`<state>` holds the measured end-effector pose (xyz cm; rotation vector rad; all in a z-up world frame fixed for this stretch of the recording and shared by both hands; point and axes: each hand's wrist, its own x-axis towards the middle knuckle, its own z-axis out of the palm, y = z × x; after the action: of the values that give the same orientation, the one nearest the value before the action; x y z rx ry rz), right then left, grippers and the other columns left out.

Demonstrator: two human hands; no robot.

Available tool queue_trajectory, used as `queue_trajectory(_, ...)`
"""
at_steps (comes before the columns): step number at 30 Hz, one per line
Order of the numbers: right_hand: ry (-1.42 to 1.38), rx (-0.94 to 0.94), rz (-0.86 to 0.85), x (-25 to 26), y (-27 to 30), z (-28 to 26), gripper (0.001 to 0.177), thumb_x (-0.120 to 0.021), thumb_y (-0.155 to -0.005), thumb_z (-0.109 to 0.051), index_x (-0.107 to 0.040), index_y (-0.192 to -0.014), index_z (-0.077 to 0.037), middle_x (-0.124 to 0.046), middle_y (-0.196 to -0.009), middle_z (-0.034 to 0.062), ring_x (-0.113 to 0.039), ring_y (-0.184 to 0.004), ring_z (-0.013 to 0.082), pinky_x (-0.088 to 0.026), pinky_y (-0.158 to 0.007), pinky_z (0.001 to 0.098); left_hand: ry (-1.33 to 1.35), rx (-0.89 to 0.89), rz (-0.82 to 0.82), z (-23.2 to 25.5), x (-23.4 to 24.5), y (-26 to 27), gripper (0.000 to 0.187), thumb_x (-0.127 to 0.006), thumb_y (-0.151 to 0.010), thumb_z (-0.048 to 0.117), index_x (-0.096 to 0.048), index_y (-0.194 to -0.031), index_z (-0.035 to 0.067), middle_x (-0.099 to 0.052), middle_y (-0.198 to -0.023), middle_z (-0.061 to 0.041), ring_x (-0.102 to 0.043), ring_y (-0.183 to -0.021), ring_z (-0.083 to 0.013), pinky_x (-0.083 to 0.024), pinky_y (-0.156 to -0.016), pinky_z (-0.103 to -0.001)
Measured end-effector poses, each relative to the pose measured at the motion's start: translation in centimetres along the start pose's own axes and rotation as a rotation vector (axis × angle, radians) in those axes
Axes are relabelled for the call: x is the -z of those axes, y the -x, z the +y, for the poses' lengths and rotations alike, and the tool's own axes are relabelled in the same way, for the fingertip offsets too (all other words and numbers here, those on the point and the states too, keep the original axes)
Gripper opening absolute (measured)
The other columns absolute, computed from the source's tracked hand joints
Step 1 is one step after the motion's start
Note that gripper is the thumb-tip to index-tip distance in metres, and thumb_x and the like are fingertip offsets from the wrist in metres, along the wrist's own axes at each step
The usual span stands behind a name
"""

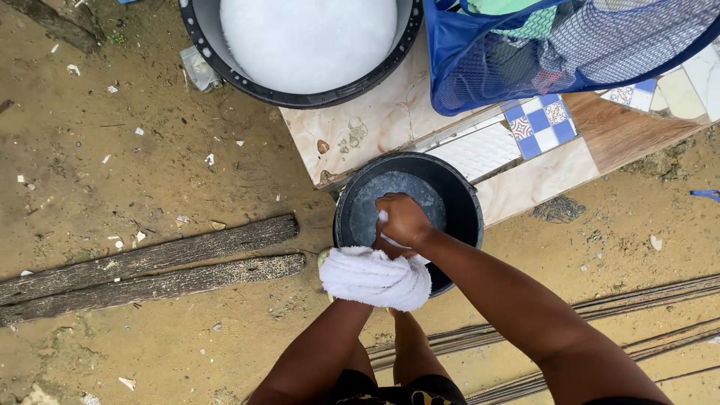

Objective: Hand-washing various pieces of clothing in buckets of soapy water and hanging them on a clothesline outdoors.

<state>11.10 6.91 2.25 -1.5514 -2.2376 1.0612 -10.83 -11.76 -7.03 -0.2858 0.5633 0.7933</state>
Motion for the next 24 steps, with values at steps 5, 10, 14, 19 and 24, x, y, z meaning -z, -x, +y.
queue_trajectory(5, 0.096, -0.183, 0.024, -1.3, -1.2, 0.9, 0.018, -0.072, -0.075, -0.015, -0.069, -0.090, -0.005, -0.069, -0.100, 0.0181, -0.064, -0.099, 0.0405, -0.051, -0.089, 0.0472, -0.051, -0.062, -0.018, 1.2, -1.8, 1.1, 0.052, -0.073, -0.085, 0.016, -0.058, -0.129, -0.007, -0.070, -0.110, -0.018, -0.070, -0.101, -0.0273, -0.057, -0.093, -0.039)
queue_trajectory(10, 0.103, -0.321, 0.064, 1.4, -0.1, -0.4, 0.025, -0.074, -0.077, -0.018, -0.073, -0.100, -0.007, -0.069, -0.109, 0.0195, -0.064, -0.103, 0.0406, -0.051, -0.091, 0.0470, -0.080, -0.118, -0.030, 0.1, -3.5, 1.8, 0.052, -0.073, -0.084, 0.015, -0.058, -0.129, -0.006, -0.070, -0.110, -0.018, -0.070, -0.101, -0.0269, -0.057, -0.092, -0.039)
queue_trajectory(14, -0.424, -0.414, -0.012, 4.5, 0.6, 2.5, 0.036, -0.072, -0.092, -0.038, -0.071, -0.104, -0.004, -0.071, -0.116, 0.0217, -0.065, -0.109, 0.0344, -0.051, -0.098, 0.0436, -0.107, -0.180, -0.053, -0.6, -5.4, 1.7, 0.052, -0.074, -0.084, 0.015, -0.058, -0.129, -0.006, -0.070, -0.109, -0.018, -0.070, -0.101, -0.0267, -0.058, -0.091, -0.039)
queue_trajectory(19, -1.534, -0.260, -0.247, 14.8, 4.1, -0.7, 0.056, -0.066, -0.094, -0.058, -0.063, -0.124, -0.011, -0.066, -0.124, 0.0217, -0.063, -0.117, 0.0355, -0.052, -0.100, 0.0569, -0.110, -0.302, -0.065, -4.4, -7.4, 0.6, 0.052, -0.075, -0.084, 0.014, -0.059, -0.129, -0.006, -0.070, -0.109, -0.017, -0.070, -0.100, -0.0263, -0.058, -0.091, -0.039)
queue_trajectory(24, -2.059, 0.393, -0.743, 17.1, 6.6, -8.9, 0.071, -0.073, -0.080, -0.064, -0.060, -0.117, -0.005, -0.061, -0.127, 0.0278, -0.058, -0.120, 0.0499, -0.049, -0.097, 0.0649, -0.116, -0.428, -0.078, -7.5, -9.1, -1.1, 0.052, -0.076, -0.084, 0.013, -0.059, -0.129, -0.005, -0.071, -0.109, -0.017, -0.070, -0.100, -0.0260, -0.058, -0.090, -0.039)
